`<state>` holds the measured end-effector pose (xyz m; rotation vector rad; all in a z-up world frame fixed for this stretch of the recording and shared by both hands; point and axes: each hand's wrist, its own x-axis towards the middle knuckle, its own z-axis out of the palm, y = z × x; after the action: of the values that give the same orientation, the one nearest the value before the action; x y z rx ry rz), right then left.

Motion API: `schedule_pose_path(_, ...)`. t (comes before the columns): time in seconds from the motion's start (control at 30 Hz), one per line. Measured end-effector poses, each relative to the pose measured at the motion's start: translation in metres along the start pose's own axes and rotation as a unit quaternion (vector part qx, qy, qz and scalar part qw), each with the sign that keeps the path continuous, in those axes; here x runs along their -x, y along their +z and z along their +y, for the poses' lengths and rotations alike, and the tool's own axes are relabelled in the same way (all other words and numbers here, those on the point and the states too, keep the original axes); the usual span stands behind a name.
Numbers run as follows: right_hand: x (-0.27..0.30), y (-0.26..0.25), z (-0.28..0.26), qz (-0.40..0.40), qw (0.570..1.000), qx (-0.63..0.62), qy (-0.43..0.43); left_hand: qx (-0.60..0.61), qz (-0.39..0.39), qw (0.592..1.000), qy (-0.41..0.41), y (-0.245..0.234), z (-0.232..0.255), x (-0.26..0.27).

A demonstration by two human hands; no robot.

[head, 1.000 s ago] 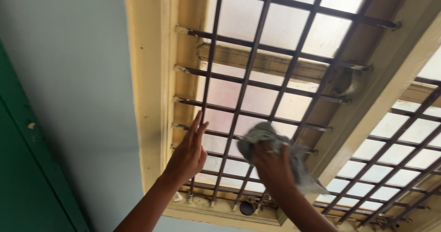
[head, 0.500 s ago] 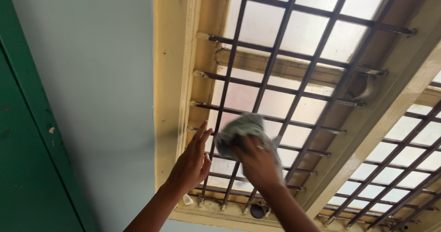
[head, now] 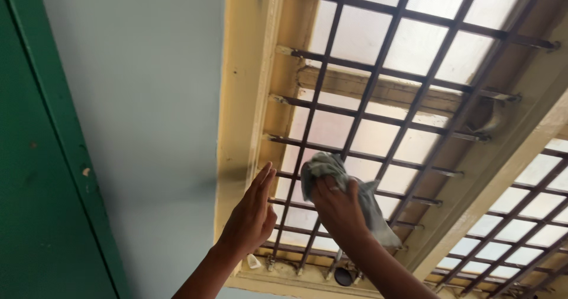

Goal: The person walks into a room and begins cleaning a window with metal security bars using a cloth. They wipe the bars and the surrounding frame repeatedly.

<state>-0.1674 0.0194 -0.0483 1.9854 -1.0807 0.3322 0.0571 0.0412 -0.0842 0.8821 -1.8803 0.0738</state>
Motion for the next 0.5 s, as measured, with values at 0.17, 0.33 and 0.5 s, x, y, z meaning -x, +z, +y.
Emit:
schedule_pose_path(0.17, 0.012, -0.034, -0.012, -0.153, 0.985, -0.049, 0.066, 0.016, 0.037, 0.999, 0.021, -0.015, -0.006, 0.005)
schedule_pose_path(0.33, -0.016, -0.006, -0.031, 0.032, 0.993, -0.106, -0.031, -0.023, 0.117, 0.989, 0.086, -0.013, -0.009, 0.006)
schedule_pose_path(0.5, -0.076, 0.013, -0.065, -0.081, 0.992, -0.1, 0.002, 0.006, 0.121, 0.99, 0.065, -0.01, -0.007, 0.013)
